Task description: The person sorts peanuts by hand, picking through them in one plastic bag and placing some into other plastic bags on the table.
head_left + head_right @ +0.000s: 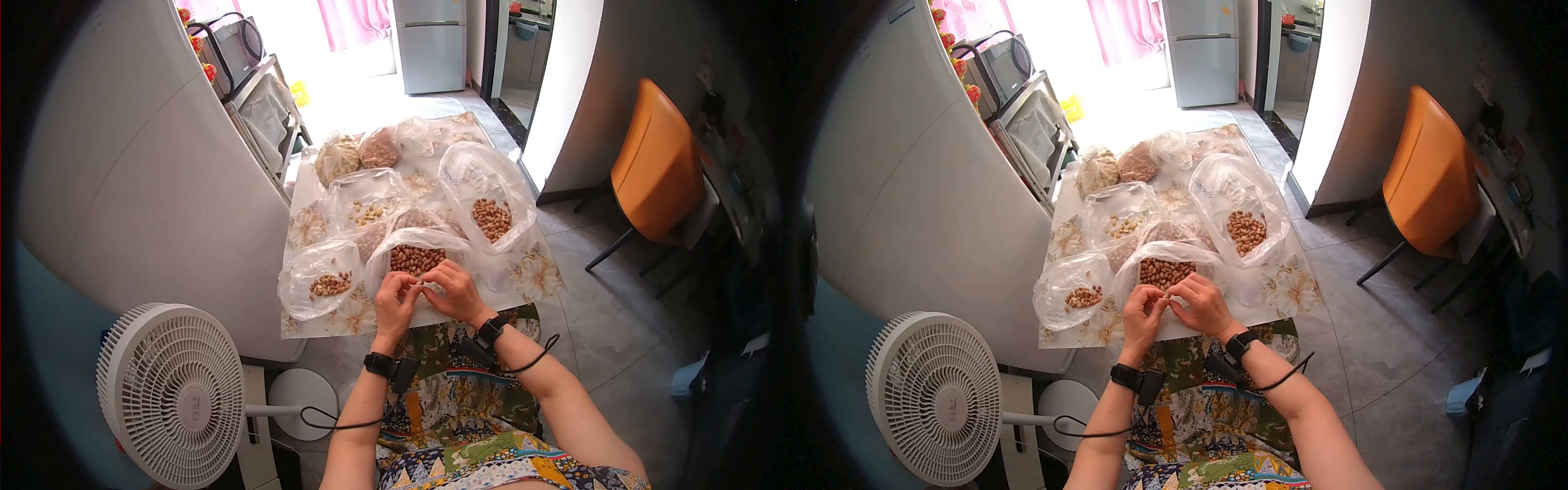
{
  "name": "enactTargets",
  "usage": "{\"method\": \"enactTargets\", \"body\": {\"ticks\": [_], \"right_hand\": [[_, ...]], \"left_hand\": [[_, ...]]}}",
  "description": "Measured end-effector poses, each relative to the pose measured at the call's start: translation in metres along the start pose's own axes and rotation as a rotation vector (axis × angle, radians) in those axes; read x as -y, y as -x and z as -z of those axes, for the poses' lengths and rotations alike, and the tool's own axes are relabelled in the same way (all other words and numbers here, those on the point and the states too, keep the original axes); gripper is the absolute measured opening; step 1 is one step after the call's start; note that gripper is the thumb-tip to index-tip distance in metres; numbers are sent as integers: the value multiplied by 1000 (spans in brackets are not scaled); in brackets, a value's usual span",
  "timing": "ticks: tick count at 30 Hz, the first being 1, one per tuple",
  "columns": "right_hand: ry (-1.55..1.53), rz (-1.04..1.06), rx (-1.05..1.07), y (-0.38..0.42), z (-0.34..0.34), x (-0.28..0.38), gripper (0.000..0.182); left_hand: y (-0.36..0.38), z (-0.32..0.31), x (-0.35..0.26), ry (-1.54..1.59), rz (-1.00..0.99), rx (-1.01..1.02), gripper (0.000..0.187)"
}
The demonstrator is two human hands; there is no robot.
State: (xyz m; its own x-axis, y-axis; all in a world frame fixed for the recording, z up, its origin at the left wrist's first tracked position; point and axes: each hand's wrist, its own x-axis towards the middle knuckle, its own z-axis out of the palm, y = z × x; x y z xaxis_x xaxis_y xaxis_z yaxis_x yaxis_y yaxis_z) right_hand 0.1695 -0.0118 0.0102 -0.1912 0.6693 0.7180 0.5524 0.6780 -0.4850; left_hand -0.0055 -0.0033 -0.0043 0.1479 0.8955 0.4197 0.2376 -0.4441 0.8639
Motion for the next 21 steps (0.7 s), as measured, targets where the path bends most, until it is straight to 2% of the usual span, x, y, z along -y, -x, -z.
{"method": "enactTargets", "body": {"ticks": [21], "right_hand": [[9, -11, 13, 1, -1, -1, 15]], "left_hand": [[1, -2, 6, 31, -32, -23, 6]]}}
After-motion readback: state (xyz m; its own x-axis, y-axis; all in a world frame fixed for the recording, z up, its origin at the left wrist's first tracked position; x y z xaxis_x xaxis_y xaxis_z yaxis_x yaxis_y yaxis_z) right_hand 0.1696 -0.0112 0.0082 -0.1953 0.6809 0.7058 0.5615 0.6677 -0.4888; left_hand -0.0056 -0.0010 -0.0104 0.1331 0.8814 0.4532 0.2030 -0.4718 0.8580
